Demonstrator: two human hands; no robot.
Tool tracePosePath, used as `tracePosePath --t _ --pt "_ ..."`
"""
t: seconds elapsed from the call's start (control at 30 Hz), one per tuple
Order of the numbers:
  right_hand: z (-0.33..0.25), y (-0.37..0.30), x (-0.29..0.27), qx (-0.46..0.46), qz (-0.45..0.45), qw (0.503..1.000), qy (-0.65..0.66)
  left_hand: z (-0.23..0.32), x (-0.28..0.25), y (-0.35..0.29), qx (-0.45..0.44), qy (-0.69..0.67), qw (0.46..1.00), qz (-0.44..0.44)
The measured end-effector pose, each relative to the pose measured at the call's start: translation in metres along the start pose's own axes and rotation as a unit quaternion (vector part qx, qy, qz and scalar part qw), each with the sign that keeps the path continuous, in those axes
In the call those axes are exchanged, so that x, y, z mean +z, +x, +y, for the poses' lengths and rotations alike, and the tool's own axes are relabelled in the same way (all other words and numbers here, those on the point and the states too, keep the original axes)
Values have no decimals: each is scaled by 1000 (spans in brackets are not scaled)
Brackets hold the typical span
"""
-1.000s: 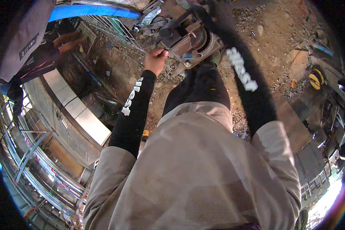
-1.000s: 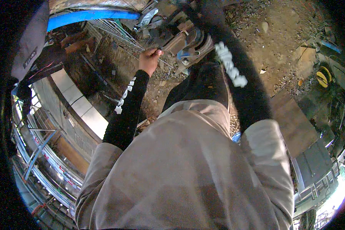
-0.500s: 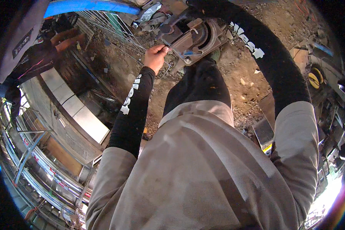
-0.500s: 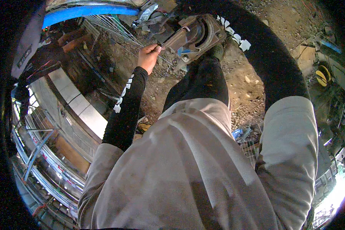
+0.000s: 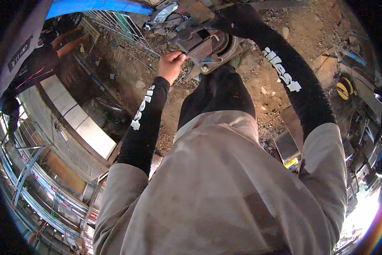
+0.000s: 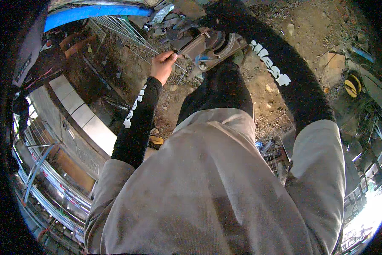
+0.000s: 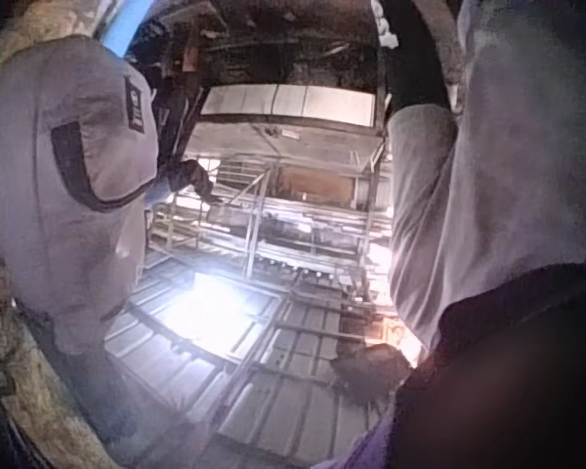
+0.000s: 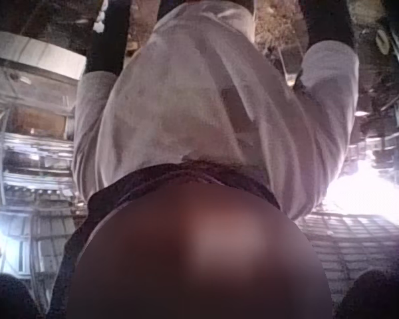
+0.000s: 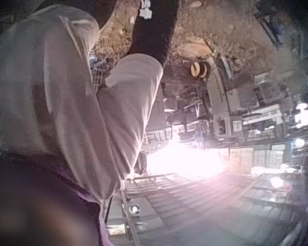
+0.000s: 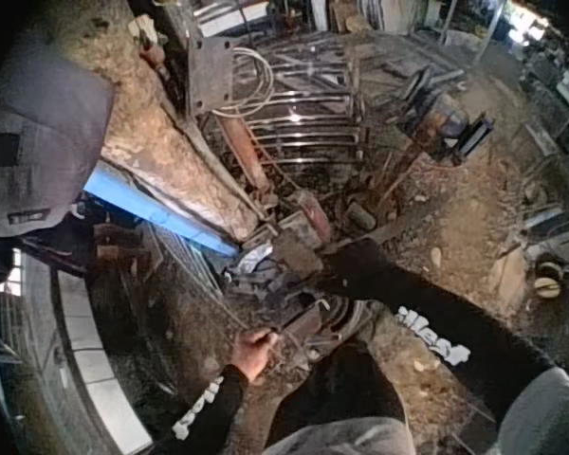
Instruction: The person uses a metal bending machine to shape a metal rod, then moves to a workbench to weld the bent rod onto a metal frame using a welding torch. The person handles the metal rod, welding torch, and frame during the process.
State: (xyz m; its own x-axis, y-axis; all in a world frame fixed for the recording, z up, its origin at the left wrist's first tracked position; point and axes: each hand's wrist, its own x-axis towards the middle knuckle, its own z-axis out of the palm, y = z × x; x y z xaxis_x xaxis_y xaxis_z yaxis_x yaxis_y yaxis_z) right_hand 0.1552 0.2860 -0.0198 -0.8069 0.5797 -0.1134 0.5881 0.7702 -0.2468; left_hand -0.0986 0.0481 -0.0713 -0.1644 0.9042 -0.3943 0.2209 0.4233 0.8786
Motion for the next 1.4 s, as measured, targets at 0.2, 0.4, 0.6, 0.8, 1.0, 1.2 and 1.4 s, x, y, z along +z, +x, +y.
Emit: tracePosePath --t 0.2,0.4,0.6,0.8,1.0,1.2,1.4 --pt "16 -5 6 -17 49 998 29 6 2 -4 -47 -76 996 29" --pt "16 -5 6 -5 65 997 46 6 -1 -3 -42 -105 994 -4" --pt "17 -7 10 10 75 996 56 -1 0 -2 -14 -54 998 13" --pt "18 -6 14 20 84 994 62 -4 -1 -2 -13 -75 997 2" --pt "22 -4 20 32 97 992 70 -2 -3 -2 1 -32 999 -11" --pt "24 -2 22 48 112 989 80 13 6 -8 -19 -74 997 22" --pt "31 6 35 69 137 983 96 16 2 -14 -34 -27 999 -11"
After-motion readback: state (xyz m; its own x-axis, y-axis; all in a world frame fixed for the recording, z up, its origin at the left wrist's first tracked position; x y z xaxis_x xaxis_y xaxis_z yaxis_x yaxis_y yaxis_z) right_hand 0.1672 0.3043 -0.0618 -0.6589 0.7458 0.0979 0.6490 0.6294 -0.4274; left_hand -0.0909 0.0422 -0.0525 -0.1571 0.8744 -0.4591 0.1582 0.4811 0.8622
